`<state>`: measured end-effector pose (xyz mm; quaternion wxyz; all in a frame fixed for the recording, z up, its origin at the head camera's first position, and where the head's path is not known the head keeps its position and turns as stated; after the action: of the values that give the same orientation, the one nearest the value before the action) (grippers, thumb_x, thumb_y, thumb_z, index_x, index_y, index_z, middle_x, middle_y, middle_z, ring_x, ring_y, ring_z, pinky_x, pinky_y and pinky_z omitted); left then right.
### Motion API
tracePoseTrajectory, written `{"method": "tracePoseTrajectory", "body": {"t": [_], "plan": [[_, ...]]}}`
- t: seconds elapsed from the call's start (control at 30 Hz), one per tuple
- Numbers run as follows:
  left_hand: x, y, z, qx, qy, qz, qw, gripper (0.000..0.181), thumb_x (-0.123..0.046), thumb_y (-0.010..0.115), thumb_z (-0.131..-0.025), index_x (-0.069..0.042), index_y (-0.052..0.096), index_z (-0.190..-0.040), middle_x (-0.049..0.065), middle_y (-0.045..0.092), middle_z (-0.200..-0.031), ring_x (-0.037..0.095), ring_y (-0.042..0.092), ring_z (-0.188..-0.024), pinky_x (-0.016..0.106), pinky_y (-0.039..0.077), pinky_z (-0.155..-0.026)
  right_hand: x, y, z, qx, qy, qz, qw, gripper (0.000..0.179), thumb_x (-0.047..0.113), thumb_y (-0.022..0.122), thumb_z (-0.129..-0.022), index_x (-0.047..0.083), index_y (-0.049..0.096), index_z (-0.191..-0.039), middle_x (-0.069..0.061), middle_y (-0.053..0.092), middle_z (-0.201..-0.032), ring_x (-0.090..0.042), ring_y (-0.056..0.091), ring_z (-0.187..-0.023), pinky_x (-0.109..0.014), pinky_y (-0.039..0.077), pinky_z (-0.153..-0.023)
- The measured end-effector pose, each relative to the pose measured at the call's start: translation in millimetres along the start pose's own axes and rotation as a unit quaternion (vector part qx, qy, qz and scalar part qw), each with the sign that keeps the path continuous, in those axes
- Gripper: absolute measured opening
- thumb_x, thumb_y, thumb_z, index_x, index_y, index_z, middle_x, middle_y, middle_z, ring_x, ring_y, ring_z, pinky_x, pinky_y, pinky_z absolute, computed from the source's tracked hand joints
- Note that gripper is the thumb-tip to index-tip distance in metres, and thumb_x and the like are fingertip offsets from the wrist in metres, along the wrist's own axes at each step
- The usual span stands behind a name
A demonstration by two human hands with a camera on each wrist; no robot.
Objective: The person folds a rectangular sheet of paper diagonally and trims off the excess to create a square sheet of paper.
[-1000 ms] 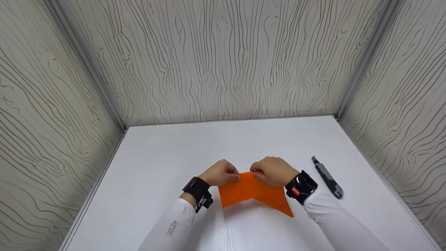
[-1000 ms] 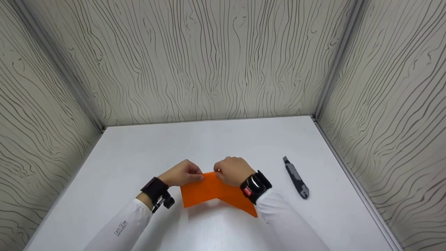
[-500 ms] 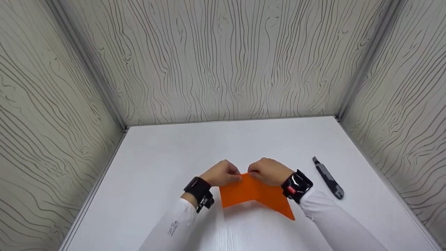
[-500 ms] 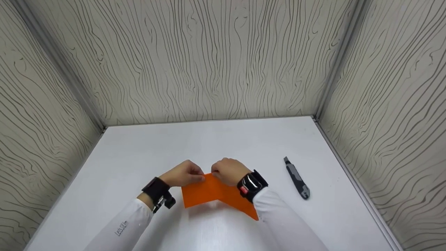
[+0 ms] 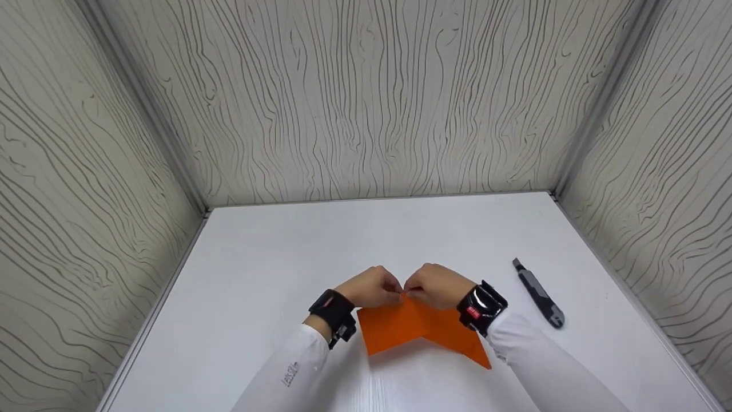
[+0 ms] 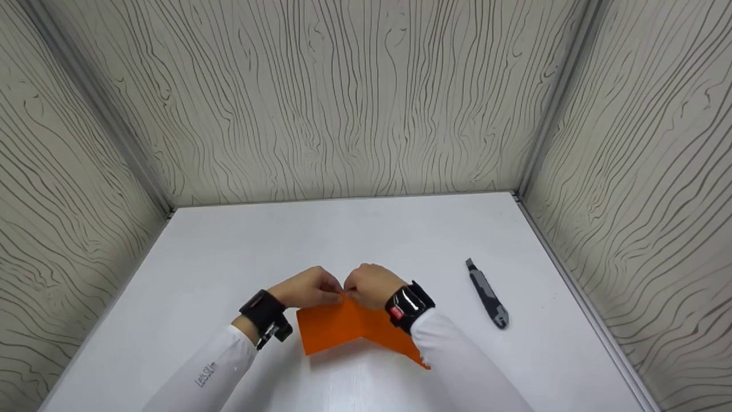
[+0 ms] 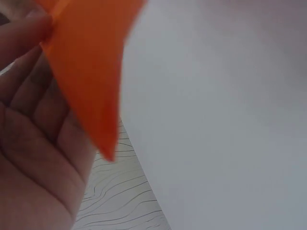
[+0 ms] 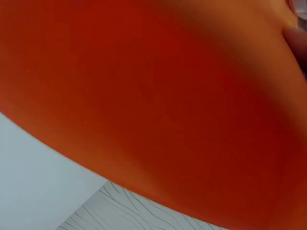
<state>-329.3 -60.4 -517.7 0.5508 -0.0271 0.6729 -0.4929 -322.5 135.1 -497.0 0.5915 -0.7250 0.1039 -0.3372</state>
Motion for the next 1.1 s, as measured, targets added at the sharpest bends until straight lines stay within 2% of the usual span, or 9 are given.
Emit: {"method": "tracePoseTrajectory", "body": {"t": [0.1, 0.23, 0.37, 0.53, 0.73, 0.87, 1.1], "plan": [[-2.7, 0.1, -1.4, 0.002, 0.008, -0.009, 0.9999, 0.014, -0.012, 0.075, -0.102, -0.005, 0.087, -0.102, -0.007, 0.068, -0.077, 0.004, 0.052, -0.065, 0.017, 0.044, -0.065, 4, 1, -2.1, -0.004, -0.014, 0.002, 0.9999, 0.013, 0.000, 0.073, -0.098, 0.005, 0.082, -0.090, 0.001, 0.069, -0.073, -0.002, 0.048, -0.064, -0.019, 0.045, -0.065], [-3.9, -0.6, -0.2, -0.002, 0.007, -0.022, 0.9997, 0.015, -0.012, 0.074, -0.103, -0.005, 0.087, -0.098, -0.009, 0.063, -0.071, 0.004, 0.050, -0.062, 0.017, 0.041, -0.061, 5, 2, -2.8, -0.011, -0.012, 0.000, 0.9999, 0.012, 0.004, 0.076, -0.099, 0.006, 0.083, -0.090, 0.001, 0.073, -0.075, -0.002, 0.051, -0.065, -0.019, 0.048, -0.066], [-2.4, -1.2, 1.8, -0.004, 0.003, -0.031, 0.9995, 0.015, -0.015, 0.074, -0.104, -0.007, 0.087, -0.099, -0.008, 0.066, -0.074, 0.005, 0.052, -0.064, 0.017, 0.043, -0.064, 1, 4, -1.7, -0.008, 0.012, -0.018, 0.9997, 0.012, 0.011, 0.076, -0.102, 0.007, 0.084, -0.094, 0.000, 0.077, -0.080, -0.004, 0.056, -0.068, -0.022, 0.054, -0.071], [1.4, -2.1, 4.5, -0.001, -0.010, -0.038, 0.9992, 0.015, -0.017, 0.073, -0.105, -0.009, 0.086, -0.102, -0.007, 0.070, -0.081, 0.006, 0.057, -0.070, 0.018, 0.050, -0.070, -7, 6, 1.6, 0.007, 0.033, -0.045, 0.9984, 0.016, 0.014, 0.073, -0.105, 0.008, 0.083, -0.093, 0.002, 0.072, -0.078, -0.004, 0.054, -0.067, -0.022, 0.052, -0.070], [8.7, -5.4, 8.4, -0.002, -0.018, -0.046, 0.9988, 0.015, -0.015, 0.073, -0.105, -0.008, 0.084, -0.099, -0.007, 0.066, -0.079, 0.007, 0.055, -0.072, 0.020, 0.048, -0.071, -15, 3, 7.1, 0.018, 0.027, -0.048, 0.9983, 0.019, 0.007, 0.064, -0.107, 0.006, 0.080, -0.098, -0.002, 0.075, -0.086, -0.006, 0.057, -0.073, -0.025, 0.054, -0.074], [14.5, -5.4, 9.0, -0.005, -0.023, -0.046, 0.9987, 0.014, -0.016, 0.074, -0.104, -0.009, 0.084, -0.098, -0.007, 0.066, -0.079, 0.007, 0.055, -0.072, 0.020, 0.048, -0.071, -19, 2, 10.6, 0.011, 0.023, -0.047, 0.9986, 0.018, 0.004, 0.064, -0.105, 0.005, 0.081, -0.099, -0.004, 0.078, -0.090, -0.007, 0.059, -0.076, -0.026, 0.055, -0.075], [19.5, -2.6, 8.8, 0.001, -0.016, -0.042, 0.9990, 0.015, -0.019, 0.074, -0.104, -0.010, 0.085, -0.100, -0.007, 0.068, -0.080, 0.006, 0.056, -0.072, 0.020, 0.050, -0.072, -25, 4, 13.4, 0.015, 0.037, -0.069, 0.9968, 0.017, 0.007, 0.067, -0.105, 0.006, 0.081, -0.096, 0.000, 0.073, -0.082, -0.003, 0.053, -0.071, -0.022, 0.050, -0.069]]}}
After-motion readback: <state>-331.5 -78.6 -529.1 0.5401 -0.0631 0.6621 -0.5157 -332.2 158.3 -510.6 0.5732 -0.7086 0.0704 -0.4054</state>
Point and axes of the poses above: each hand's wrist, its own z-axis away from the middle knuckle, its own y-axis out of the palm, x = y × z, the point moved 2 cm from there along -z, towards the middle knuckle
